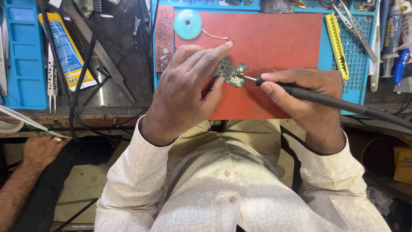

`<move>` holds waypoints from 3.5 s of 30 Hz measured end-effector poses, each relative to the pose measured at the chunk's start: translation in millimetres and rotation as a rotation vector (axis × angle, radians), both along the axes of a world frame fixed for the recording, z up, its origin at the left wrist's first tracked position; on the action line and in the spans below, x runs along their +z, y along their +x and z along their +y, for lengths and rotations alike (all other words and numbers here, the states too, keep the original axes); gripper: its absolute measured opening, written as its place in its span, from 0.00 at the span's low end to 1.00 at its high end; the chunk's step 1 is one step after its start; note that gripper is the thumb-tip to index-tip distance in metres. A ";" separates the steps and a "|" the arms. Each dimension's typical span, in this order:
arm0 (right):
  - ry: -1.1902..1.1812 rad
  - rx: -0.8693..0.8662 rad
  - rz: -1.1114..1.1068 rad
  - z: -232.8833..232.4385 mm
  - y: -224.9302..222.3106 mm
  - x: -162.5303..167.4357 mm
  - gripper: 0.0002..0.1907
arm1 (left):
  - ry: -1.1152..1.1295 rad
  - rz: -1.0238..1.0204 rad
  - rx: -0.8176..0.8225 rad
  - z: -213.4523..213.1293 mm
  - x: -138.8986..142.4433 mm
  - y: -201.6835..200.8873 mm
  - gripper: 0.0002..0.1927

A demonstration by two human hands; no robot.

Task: The person applies flux to a small circuit board using a syringe, then uses a soldering iron to reflow solder on multiple points. The board is held in the left hand while the right hand manipulates the tools. The person works on a red mat on a cluttered electronics repair bench.

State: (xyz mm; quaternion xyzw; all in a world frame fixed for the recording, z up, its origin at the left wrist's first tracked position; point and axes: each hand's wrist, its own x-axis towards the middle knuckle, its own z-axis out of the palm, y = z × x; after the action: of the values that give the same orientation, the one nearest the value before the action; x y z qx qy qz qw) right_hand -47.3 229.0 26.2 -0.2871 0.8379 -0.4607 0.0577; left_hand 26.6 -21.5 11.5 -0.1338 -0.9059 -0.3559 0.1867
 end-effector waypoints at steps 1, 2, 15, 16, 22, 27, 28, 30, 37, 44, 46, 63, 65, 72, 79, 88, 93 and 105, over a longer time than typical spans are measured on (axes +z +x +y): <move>0.023 -0.006 -0.001 -0.3 0.1 0.3 0.09 | 0.012 -0.013 0.002 -0.1 0.0 0.0 0.29; 0.046 -0.011 -0.001 -0.6 0.1 0.5 0.09 | 0.023 -0.025 0.003 -0.2 0.1 -0.1 0.28; 0.037 -0.001 0.016 -3.2 -0.5 1.3 0.10 | -0.006 -0.001 -0.006 -1.7 0.2 -1.2 0.28; 0.026 0.011 0.019 -3.3 -0.7 1.2 0.10 | -0.002 -0.011 0.001 -1.8 0.2 -1.2 0.28; 0.029 0.044 0.053 -4.6 -2.6 1.9 0.10 | -0.002 -0.009 0.000 -1.8 0.3 -1.2 0.29; 0.035 0.029 0.016 -6.2 -2.5 3.3 0.10 | -0.002 -0.001 -0.003 -1.5 0.1 -1.1 0.29; 0.025 0.037 0.011 -6.2 -1.7 3.7 0.10 | 0.003 -0.018 0.005 -1.5 -0.1 -1.0 0.29; 0.021 0.037 0.016 -6.2 -1.2 4.3 0.10 | 0.011 -0.044 0.012 -1.5 0.0 -1.0 0.29; 0.041 0.036 0.048 -6.7 -3.4 4.7 0.10 | 0.007 -0.020 -0.002 -1.1 0.5 -1.4 0.29; -0.007 0.035 -0.038 -6.7 -0.8 8.1 0.08 | 0.002 -0.014 -0.004 -0.5 0.9 -1.2 0.29; 0.005 0.069 -0.031 -6.4 -0.8 9.5 0.09 | 0.002 -0.012 0.002 -0.3 0.8 -1.4 0.29; -0.052 0.065 -0.068 -0.3 1.9 10.1 0.08 | -0.005 -0.006 -0.001 1.2 1.1 -1.8 0.29; -0.062 0.087 -0.080 -0.2 1.4 11.0 0.09 | -0.002 -0.010 -0.003 1.3 1.4 -2.1 0.29; -0.050 0.082 -0.091 -3.1 2.7 14.3 0.09 | 0.011 -0.010 -0.009 0.8 0.7 -2.0 0.29; -0.040 0.079 -0.104 -2.8 5.6 16.6 0.09 | 0.003 -0.010 -0.002 1.0 -0.6 -2.6 0.29; -0.053 0.079 -0.148 -4.9 4.7 16.4 0.09 | -0.007 -0.006 -0.005 0.6 0.0 -2.5 0.29; -0.046 0.077 -0.107 -6.8 4.1 17.5 0.09 | -0.004 -0.010 -0.004 0.8 0.2 -3.0 0.29; -0.021 0.117 -0.081 -7.8 4.6 20.4 0.10 | -0.010 -0.016 0.002 0.2 -0.3 -3.2 0.28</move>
State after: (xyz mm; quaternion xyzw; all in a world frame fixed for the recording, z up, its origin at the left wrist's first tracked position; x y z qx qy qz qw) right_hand -42.7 221.2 46.6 -0.3174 0.8118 -0.4764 0.1155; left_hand 23.4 -21.3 11.1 -0.1311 -0.9093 -0.3521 0.1790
